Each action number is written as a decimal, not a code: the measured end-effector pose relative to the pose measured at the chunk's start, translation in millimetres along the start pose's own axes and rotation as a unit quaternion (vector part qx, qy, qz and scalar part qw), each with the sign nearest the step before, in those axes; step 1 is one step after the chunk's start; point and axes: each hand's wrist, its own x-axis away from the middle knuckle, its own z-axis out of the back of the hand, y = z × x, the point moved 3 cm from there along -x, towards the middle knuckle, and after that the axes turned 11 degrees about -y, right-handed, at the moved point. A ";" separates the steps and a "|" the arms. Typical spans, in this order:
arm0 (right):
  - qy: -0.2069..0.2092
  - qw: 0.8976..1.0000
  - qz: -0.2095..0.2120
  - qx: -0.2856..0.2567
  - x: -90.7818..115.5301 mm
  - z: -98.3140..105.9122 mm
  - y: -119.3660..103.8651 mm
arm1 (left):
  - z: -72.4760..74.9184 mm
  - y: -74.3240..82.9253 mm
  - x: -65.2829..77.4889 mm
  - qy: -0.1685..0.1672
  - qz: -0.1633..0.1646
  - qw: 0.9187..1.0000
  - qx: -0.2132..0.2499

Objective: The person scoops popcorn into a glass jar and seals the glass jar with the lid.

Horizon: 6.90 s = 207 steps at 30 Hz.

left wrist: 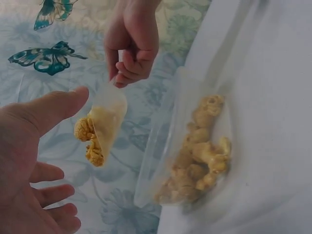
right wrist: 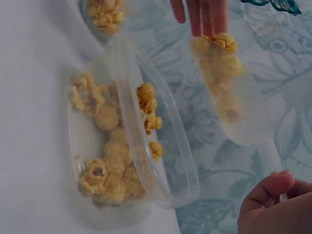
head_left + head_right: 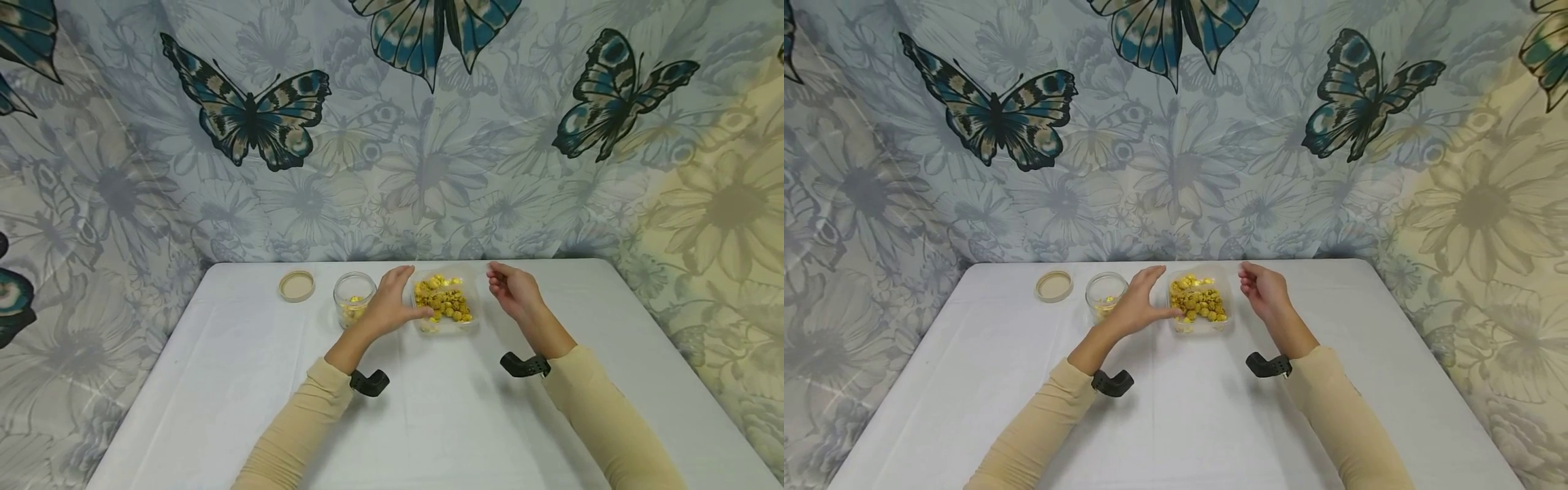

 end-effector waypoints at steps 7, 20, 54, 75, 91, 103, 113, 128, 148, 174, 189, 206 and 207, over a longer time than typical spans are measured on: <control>-0.018 1.000 0.013 -0.004 -0.4 -9.3 -7.1 | 13.8 6.0 1.1 0.015 -0.013 1.000 -0.016; -0.046 0.999 0.027 -0.006 -2.7 -31.5 -12.5 | 34.2 -2.3 13.7 0.067 -0.025 0.997 -0.020; -0.039 0.998 -0.007 0.055 -27.5 -76.2 31.9 | 51.7 -80.7 48.1 0.088 0.107 0.990 0.038; -0.046 0.995 -0.002 0.091 -30.1 -83.1 31.5 | 42.9 -104.5 48.3 0.099 0.112 0.985 0.084; -0.071 0.961 0.099 0.248 -23.6 -133.3 17.6 | 44.9 -105.4 50.8 0.089 0.120 0.985 0.086; -0.057 0.962 0.099 0.248 -22.8 -126.8 17.4 | 44.7 -105.4 50.7 0.090 0.118 0.985 0.092; -0.045 0.962 0.092 0.253 -23.4 -123.6 18.4 | 44.0 -105.7 50.6 0.090 0.123 0.983 0.099; -0.043 0.965 0.088 0.244 -24.9 -118.1 23.2 | 41.5 -105.8 50.5 0.115 0.124 0.981 0.097; -0.041 0.967 0.062 0.244 -23.3 -117.1 24.4 | 40.8 -100.7 50.0 0.126 0.138 0.980 0.075; -0.049 0.977 0.065 0.198 -25.4 -109.0 21.0 | 47.8 -89.8 48.1 0.102 0.140 0.984 0.040; -0.056 0.979 0.072 0.183 -17.2 -106.3 7.2 | 55.6 -81.3 41.3 0.103 0.083 0.991 0.028; -0.062 0.981 0.117 0.140 -5.2 -88.3 -29.9 | 57.3 -45.8 29.8 0.113 0.013 0.993 -0.010; -0.061 0.981 0.117 0.140 -4.1 -86.6 -31.4 | 56.5 -43.9 28.5 0.113 0.011 0.993 -0.011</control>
